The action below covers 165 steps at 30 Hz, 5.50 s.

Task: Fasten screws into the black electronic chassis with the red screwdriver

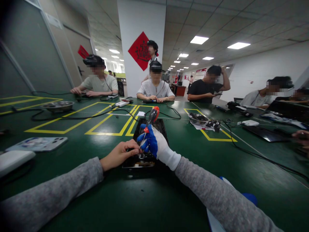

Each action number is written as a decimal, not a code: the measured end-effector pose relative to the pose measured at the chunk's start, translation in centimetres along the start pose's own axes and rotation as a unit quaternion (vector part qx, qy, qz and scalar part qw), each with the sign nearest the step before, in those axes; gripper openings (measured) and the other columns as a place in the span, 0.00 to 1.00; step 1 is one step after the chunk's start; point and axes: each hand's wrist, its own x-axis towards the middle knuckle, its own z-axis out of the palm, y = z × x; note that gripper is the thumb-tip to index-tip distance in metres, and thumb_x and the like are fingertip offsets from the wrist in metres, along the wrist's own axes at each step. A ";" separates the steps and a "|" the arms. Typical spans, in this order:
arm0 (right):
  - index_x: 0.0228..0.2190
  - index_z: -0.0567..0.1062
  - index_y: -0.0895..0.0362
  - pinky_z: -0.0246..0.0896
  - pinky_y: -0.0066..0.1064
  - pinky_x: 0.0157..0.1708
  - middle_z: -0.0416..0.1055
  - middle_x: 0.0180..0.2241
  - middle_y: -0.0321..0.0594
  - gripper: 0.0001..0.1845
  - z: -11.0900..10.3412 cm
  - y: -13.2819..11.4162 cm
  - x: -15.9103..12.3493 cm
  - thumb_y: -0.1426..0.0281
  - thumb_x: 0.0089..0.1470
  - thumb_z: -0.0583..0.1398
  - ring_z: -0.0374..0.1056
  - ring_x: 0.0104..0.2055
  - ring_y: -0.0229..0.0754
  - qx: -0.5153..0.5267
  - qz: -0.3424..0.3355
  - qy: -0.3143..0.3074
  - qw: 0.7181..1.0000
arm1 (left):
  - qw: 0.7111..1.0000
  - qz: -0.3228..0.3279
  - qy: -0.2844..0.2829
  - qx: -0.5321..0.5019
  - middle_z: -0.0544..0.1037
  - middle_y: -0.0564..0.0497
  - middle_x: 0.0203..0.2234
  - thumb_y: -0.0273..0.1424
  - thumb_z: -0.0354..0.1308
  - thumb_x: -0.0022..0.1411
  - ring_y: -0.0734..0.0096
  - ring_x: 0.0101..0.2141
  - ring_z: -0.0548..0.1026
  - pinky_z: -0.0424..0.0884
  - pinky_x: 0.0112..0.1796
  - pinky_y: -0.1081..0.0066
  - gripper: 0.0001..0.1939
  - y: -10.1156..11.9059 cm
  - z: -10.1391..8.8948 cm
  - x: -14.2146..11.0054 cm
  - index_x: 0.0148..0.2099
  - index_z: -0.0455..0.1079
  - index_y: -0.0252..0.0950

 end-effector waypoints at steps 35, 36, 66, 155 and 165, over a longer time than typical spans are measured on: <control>0.41 0.68 0.58 0.61 0.23 0.18 0.72 0.27 0.39 0.17 0.5 -0.4 -0.7 0.62 0.52 0.56 0.67 0.23 0.33 -0.016 -0.010 0.006 1.000 | 1.000 -0.018 0.012 -0.015 0.73 0.51 0.30 0.37 0.55 0.56 0.72 0.33 0.70 0.65 0.37 0.70 0.12 0.2 0.0 -0.4 0.37 0.71 0.33; 0.41 0.68 0.57 0.61 0.22 0.18 0.71 0.26 0.38 0.17 0.5 -0.3 -0.7 0.61 0.51 0.57 0.67 0.22 0.33 -0.014 -0.011 0.008 1.000 | 1.000 -0.020 0.014 -0.020 0.73 0.51 0.30 0.37 0.55 0.56 0.72 0.33 0.70 0.65 0.37 0.71 0.12 0.2 0.0 -0.4 0.36 0.71 0.32; 0.43 0.68 0.58 0.62 0.25 0.17 0.71 0.25 0.37 0.18 0.1 0.3 -0.2 0.61 0.52 0.55 0.66 0.18 0.34 0.007 0.013 -0.029 0.999 | 0.999 0.009 -0.024 -0.035 0.74 0.48 0.32 0.36 0.50 0.60 0.71 0.35 0.70 0.65 0.40 0.70 0.14 0.3 0.0 -0.3 0.32 0.71 0.31; 0.43 0.68 0.58 0.56 0.21 0.15 0.69 0.23 0.35 0.20 0.7 -0.2 -0.7 0.59 0.52 0.55 0.61 0.16 0.29 -0.045 -0.030 0.010 0.998 | 1.000 -0.023 0.003 -0.006 0.72 0.52 0.26 0.39 0.56 0.54 0.73 0.30 0.69 0.65 0.35 0.72 0.13 0.5 0.1 -0.3 0.31 0.69 0.32; 0.41 0.68 0.59 0.57 0.21 0.15 0.69 0.24 0.35 0.18 0.6 -0.3 -0.6 0.61 0.53 0.54 0.62 0.17 0.29 -0.047 -0.039 0.010 0.998 | 1.000 -0.022 0.000 -0.004 0.73 0.52 0.28 0.38 0.55 0.56 0.73 0.31 0.69 0.65 0.36 0.72 0.13 0.5 0.0 -0.3 0.35 0.70 0.32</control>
